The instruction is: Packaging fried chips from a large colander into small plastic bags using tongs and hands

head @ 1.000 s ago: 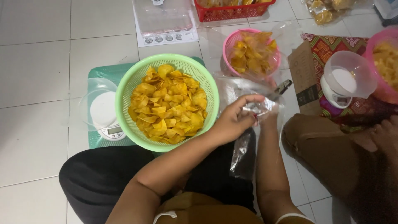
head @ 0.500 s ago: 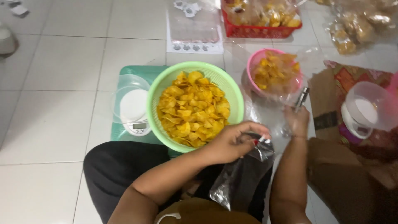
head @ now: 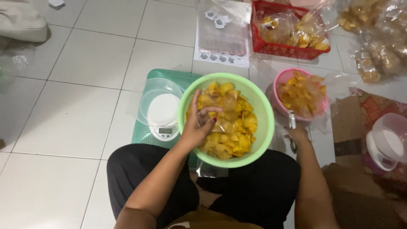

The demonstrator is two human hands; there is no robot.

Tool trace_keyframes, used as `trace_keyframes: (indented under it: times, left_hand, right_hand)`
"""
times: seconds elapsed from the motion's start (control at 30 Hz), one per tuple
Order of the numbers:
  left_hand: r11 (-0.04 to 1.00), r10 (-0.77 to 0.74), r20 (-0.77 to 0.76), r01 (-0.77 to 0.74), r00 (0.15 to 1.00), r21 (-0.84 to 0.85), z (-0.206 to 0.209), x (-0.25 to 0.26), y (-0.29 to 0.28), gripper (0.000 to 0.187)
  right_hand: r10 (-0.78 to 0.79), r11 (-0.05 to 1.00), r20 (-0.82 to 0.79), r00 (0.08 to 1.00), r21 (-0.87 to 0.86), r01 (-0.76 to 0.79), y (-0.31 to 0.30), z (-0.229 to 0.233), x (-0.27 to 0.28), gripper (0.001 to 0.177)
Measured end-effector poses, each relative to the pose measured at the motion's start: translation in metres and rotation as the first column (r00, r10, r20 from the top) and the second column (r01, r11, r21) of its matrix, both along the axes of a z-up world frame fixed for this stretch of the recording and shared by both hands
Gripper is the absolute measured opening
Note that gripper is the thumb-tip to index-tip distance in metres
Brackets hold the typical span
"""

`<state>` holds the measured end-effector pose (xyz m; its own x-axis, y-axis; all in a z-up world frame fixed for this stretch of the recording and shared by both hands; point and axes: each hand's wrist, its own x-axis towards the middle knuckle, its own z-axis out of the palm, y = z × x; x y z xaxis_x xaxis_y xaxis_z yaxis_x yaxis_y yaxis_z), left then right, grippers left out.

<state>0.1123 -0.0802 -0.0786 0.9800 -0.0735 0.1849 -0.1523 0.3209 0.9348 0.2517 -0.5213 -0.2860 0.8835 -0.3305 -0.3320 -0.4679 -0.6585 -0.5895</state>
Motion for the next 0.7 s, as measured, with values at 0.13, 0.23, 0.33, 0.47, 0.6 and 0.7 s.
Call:
trace_keyframes:
  times: [0.13, 0.23, 0.33, 0.47, 0.6, 0.7]
  left_hand:
    - [0.992, 0.113, -0.001, -0.113, 0.994, 0.058, 0.004, 0.008, 0.023, 0.086]
    - [0.994, 0.097, 0.028, -0.099, 0.995, 0.051, -0.002, 0.011, 0.028, 0.082]
    - [0.997, 0.018, 0.011, -0.019, 1.000, 0.081, -0.001, 0.012, 0.029, 0.080]
    - [0.988, -0.098, -0.046, 0.103, 0.994, 0.118, 0.007, 0.002, 0.029, 0.075]
    - [0.926, -0.286, -0.072, 0.295, 0.956, 0.234, 0.013, -0.003, 0.032, 0.073]
    - [0.886, -0.341, -0.090, 0.352, 0.936, 0.301, 0.013, -0.004, 0.028, 0.069]
  right_hand:
    - [0.137, 0.986, 0.207, 0.969, -0.121, -0.113, 0.058, 0.123, -0.026, 0.037]
    - [0.149, 0.985, 0.398, 0.905, -0.138, -0.101, 0.101, 0.197, -0.019, 0.034]
    - [0.242, 0.964, 0.466, 0.851, -0.016, -0.265, 0.132, 0.229, -0.007, 0.025]
    - [0.380, 0.830, 0.452, 0.807, 0.219, -0.513, 0.223, 0.288, -0.043, 0.029]
    - [0.525, 0.535, 0.474, 0.707, 0.462, -0.707, 0.238, 0.240, -0.055, 0.018]
    - [0.449, 0.549, 0.494, 0.744, 0.505, -0.666, 0.225, 0.216, -0.063, 0.020]
